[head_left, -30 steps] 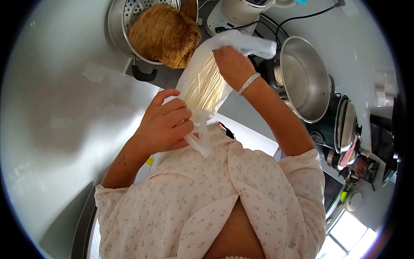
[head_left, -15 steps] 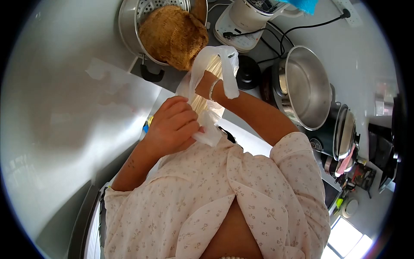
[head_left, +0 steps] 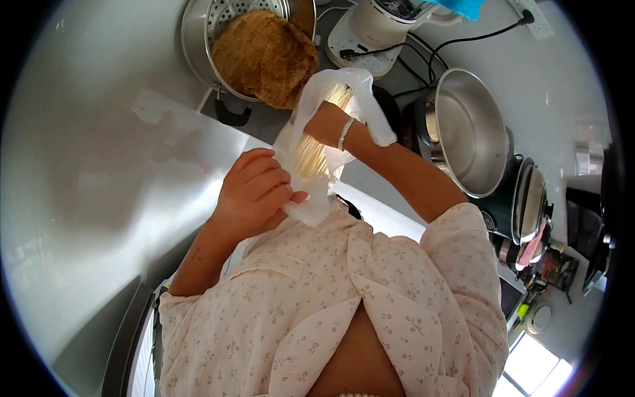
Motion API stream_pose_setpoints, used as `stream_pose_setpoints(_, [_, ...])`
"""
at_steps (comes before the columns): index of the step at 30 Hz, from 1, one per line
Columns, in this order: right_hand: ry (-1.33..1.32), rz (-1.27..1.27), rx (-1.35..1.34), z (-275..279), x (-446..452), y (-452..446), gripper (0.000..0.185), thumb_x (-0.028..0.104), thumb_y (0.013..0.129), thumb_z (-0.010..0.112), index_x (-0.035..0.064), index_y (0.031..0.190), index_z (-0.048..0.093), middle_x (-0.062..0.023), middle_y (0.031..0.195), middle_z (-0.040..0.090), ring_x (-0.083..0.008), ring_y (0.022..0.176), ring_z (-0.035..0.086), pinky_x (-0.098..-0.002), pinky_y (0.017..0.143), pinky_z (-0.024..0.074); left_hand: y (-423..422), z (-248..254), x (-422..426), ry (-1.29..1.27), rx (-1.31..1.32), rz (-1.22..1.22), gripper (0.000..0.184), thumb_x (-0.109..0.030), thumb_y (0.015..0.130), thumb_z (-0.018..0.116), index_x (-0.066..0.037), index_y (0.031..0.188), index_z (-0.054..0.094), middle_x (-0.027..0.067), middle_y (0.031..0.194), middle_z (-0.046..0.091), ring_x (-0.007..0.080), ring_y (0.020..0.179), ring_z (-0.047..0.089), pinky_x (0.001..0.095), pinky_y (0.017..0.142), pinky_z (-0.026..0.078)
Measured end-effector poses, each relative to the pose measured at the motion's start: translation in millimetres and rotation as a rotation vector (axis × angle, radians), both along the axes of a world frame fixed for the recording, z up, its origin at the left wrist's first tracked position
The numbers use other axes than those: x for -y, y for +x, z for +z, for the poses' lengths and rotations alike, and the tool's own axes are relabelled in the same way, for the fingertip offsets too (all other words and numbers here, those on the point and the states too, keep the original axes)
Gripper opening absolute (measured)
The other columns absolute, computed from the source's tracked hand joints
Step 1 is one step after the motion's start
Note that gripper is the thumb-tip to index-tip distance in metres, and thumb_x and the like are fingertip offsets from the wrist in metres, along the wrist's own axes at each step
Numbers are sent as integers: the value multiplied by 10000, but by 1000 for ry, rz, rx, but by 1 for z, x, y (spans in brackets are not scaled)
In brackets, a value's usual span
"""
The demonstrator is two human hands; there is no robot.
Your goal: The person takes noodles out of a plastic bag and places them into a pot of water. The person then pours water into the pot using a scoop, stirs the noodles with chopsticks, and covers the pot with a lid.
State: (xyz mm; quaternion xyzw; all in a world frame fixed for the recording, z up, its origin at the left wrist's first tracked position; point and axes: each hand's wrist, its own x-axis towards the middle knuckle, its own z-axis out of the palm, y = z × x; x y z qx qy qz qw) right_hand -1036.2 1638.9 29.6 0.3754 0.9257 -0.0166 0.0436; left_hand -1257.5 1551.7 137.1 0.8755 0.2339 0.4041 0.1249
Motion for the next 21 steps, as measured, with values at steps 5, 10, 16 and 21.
stream_pose_setpoints(5, [21, 49, -25, -1, -4, 13, 229, 133, 847, 588, 124, 1035, 718, -80, 1116, 674, -289, 1107, 614, -370, 1002, 470, -4, 4, -1, 3, -30, 16, 259, -149, 665, 817, -67, 668, 572, 43, 752, 606, 238, 726, 580, 436, 825, 521])
stream_pose_setpoints(10, [93, -10, -131, 18, -2, 28, 224, 200, 873, 557, 79, 973, 717, -123, 1044, 696, -297, 1000, 655, -378, 900, 514, -11, 8, -1, 19, -80, 44, 233, -123, 678, 802, -66, 691, 577, 38, 768, 605, 218, 745, 587, 412, 830, 521])
stream_pose_setpoints(16, [-201, -196, -354, 26, 2, 50, 266, 152, 890, 575, 133, 1137, 673, -69, 1174, 659, -271, 1103, 611, -360, 962, 484, -17, 4, -2, 4, -36, 78, 254, -118, 664, 811, -60, 674, 564, 66, 769, 608, 261, 762, 578, 452, 821, 515])
stream_pose_setpoints(21, [-310, -140, -551, 78, 17, 54, 268, 87, 878, 594, 77, 1144, 627, -125, 1094, 659, -310, 1035, 618, -362, 917, 475, -9, 4, -6, 13, -9, 77, 247, -114, 665, 809, -59, 680, 568, 68, 773, 609, 281, 787, 578, 450, 815, 513])
